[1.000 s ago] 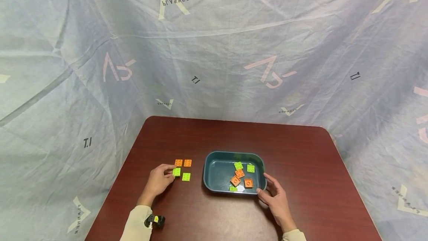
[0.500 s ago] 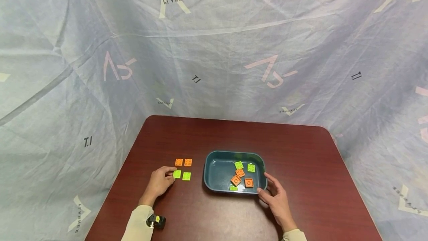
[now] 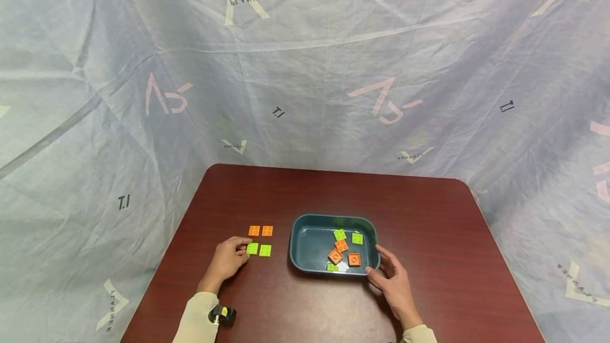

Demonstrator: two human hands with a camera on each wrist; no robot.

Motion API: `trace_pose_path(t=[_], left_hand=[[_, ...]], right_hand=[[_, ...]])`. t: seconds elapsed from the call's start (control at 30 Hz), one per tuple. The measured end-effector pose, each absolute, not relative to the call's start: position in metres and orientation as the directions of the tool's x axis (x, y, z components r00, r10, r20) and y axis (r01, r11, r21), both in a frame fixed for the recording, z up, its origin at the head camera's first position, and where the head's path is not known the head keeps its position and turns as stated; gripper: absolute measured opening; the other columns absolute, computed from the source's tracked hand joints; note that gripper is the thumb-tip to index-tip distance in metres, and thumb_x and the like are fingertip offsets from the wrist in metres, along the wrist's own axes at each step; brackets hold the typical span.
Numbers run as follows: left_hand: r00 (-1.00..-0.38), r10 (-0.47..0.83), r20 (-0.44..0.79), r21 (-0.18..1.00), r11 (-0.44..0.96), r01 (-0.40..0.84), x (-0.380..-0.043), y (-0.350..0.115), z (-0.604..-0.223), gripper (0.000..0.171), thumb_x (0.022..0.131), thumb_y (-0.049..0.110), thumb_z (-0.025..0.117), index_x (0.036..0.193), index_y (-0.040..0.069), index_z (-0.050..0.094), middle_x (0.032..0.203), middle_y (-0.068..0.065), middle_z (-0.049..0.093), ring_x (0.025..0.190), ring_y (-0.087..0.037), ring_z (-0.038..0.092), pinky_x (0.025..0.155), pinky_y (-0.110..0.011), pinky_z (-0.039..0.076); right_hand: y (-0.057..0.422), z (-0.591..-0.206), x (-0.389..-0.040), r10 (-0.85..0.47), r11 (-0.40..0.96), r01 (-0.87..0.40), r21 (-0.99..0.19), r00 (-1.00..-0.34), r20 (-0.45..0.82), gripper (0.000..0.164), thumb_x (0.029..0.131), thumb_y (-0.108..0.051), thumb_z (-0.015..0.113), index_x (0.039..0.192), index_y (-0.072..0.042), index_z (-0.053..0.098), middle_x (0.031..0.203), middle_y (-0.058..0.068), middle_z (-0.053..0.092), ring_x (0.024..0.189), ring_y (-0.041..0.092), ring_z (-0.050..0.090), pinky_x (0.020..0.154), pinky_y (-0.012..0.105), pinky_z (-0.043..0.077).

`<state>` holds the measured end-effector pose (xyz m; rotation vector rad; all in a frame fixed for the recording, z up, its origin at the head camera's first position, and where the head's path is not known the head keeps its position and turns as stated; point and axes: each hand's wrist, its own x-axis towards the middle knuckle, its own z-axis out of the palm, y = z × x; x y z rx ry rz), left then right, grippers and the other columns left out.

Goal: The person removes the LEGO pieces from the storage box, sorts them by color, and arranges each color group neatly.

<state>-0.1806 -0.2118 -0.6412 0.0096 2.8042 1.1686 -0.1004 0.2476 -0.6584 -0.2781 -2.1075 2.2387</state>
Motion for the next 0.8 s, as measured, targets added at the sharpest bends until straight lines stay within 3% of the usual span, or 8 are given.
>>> trace_pose_path(t=[0.33, 0.63, 0.8], left_hand=[[-0.997, 0.042, -0.070, 0.734, 0.679, -0.022, -0.179, -0.206, -0.630, 0.050, 0.090, 0.006, 0.082, 0.138, 0.010, 0.070, 0.133, -0.013, 0.065, 0.113, -0.026, 0.070, 0.088, -0.036, 0.064], [-0.999, 0.046, 0.010, 0.769, 0.638, 0.037, -0.182, -0.193, -0.609, 0.044, 0.096, 0.017, 0.079, 0.139, 0.012, 0.069, 0.138, -0.011, 0.064, 0.122, -0.030, 0.068, 0.093, -0.039, 0.063], [-0.993, 0.086, 0.084, 0.788, 0.603, 0.119, -0.184, -0.176, -0.596, 0.039, 0.097, 0.017, 0.078, 0.136, 0.013, 0.071, 0.136, -0.009, 0.065, 0.116, -0.031, 0.072, 0.091, -0.038, 0.064]], right_hand=[[0.248, -0.657, -0.100, 0.161, -0.062, 0.088, -0.994, -0.982, -0.097, 0.075, 0.089, 0.001, 0.082, 0.156, -0.008, 0.050, 0.142, 0.029, 0.058, 0.104, 0.014, 0.074, 0.079, 0.029, 0.065], [0.248, -0.656, -0.100, 0.169, -0.065, 0.086, -0.994, -0.981, -0.096, 0.075, 0.088, 0.002, 0.082, 0.155, -0.008, 0.051, 0.140, 0.029, 0.058, 0.104, 0.018, 0.074, 0.078, 0.029, 0.065], [0.248, -0.657, -0.100, 0.168, -0.064, 0.088, -0.994, -0.981, -0.098, 0.074, 0.088, 0.002, 0.082, 0.155, -0.008, 0.051, 0.140, 0.028, 0.058, 0.104, 0.018, 0.074, 0.079, 0.030, 0.065]])
